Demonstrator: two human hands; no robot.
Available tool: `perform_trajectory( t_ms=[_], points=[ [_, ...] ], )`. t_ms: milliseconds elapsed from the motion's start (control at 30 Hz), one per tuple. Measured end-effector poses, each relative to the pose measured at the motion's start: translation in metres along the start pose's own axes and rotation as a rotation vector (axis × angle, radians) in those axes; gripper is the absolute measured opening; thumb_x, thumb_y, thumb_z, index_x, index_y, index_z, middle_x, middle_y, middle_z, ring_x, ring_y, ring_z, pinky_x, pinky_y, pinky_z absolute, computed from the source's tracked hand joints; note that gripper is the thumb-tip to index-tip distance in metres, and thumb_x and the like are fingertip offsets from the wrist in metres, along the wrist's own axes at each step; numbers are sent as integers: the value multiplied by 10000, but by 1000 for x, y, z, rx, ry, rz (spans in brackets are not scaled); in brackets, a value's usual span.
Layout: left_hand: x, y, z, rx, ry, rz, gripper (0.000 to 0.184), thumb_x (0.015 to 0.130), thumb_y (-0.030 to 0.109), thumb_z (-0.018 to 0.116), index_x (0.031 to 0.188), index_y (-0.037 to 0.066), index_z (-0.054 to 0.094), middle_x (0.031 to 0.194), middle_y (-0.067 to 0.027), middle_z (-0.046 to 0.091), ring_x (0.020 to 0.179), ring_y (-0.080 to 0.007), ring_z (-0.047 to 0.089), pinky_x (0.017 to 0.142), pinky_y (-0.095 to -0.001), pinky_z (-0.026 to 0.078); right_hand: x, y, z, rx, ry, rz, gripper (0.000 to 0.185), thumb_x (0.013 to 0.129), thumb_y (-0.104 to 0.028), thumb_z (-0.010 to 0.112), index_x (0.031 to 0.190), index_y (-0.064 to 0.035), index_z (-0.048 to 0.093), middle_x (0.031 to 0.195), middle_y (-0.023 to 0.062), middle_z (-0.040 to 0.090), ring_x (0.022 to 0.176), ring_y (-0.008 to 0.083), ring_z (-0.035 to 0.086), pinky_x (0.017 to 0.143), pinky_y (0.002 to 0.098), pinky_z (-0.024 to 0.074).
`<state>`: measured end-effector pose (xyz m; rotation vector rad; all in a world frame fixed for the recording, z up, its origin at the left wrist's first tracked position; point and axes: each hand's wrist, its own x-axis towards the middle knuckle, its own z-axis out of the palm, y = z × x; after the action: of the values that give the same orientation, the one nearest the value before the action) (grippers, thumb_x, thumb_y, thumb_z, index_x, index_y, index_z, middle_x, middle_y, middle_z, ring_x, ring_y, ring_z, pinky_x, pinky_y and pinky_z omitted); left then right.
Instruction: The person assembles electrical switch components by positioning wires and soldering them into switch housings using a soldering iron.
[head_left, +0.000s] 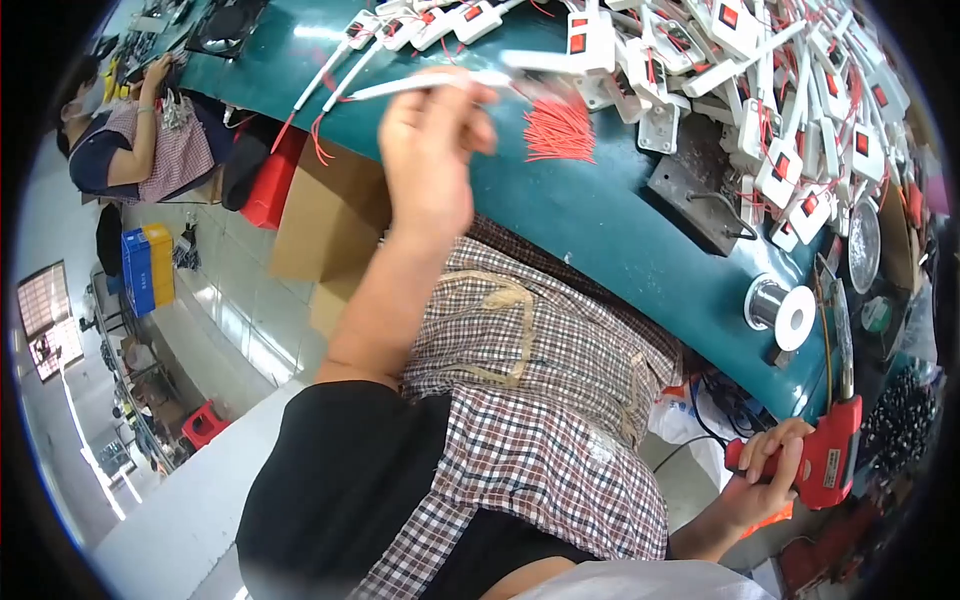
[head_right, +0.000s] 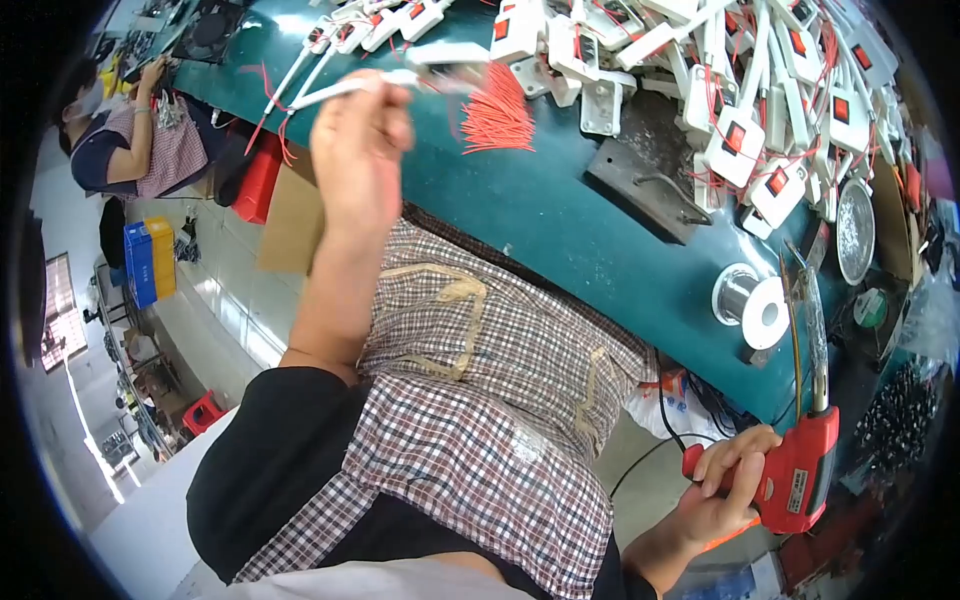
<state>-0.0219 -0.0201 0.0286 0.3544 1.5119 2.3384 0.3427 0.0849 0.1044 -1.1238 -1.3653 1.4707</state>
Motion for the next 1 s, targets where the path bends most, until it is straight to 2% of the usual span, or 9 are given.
perform_trajectory(
  t_ms=[200,267,467,533,567,633,733,933,1000],
  points=[
    [50,16,-55,-78,124,-202,291,979,196,532,1120,-51,597,1044,-161,696,734,-124,651,637,-244,543,0,0,1,2,0,-2,159,931,-138,536,935,11,481,733,57,451,387,35,306,376,198,314],
    [57,22,-62,101,-113,-421,318,976,204,531,1150,-54,595,1050,-161,695,775,-141,669,659,-250,553,-1,0,-2,-9,11,-8,165,930,-140,540,940,16,485,732,56,453,387,34,307,375,197,313],
    [147,27,-54,990,61,443,237,910,234,657,955,5,703,820,-71,712,687,-69,632,614,-197,491,-1,0,-4,37,-54,-10,158,942,-79,525,1048,36,500,742,48,471,408,41,311,394,201,321],
    [161,47,-48,711,-174,568,272,845,266,651,885,-1,686,823,-170,687,746,-318,666,670,-391,497,-3,-3,7,5,10,-12,195,924,-143,559,934,43,499,720,51,450,392,29,308,371,197,312],
    [180,44,-47,706,-174,577,272,845,266,651,885,-1,686,823,-170,687,746,-318,666,670,-391,497,-4,-4,10,11,15,-12,194,921,-139,563,927,43,496,713,51,449,390,30,312,373,195,313],
    [231,31,-42,1530,46,257,404,820,403,637,955,30,714,921,-208,696,873,-340,683,729,-431,522,-5,-5,12,1,17,-19,190,921,-137,563,911,38,489,701,49,446,387,32,314,375,196,315],
    [265,25,-37,1714,53,216,449,755,439,685,931,27,720,921,-211,696,890,-349,682,766,-443,533,-7,-6,14,2,22,-12,187,921,-135,562,878,25,474,678,45,440,383,36,319,376,197,318],
    [298,29,-37,1835,-74,172,483,696,399,739,932,-22,700,962,-235,687,907,-359,680,797,-441,540,-10,-8,20,4,42,11,192,925,-136,557,847,5,453,658,39,436,378,42,327,376,200,323],
    [299,25,-48,1530,4,410,451,651,381,784,833,-24,703,838,-214,695,813,-337,690,748,-416,548,-9,-8,20,3,57,14,190,926,-136,555,850,5,453,658,39,437,377,43,327,375,202,324]
  ],
)
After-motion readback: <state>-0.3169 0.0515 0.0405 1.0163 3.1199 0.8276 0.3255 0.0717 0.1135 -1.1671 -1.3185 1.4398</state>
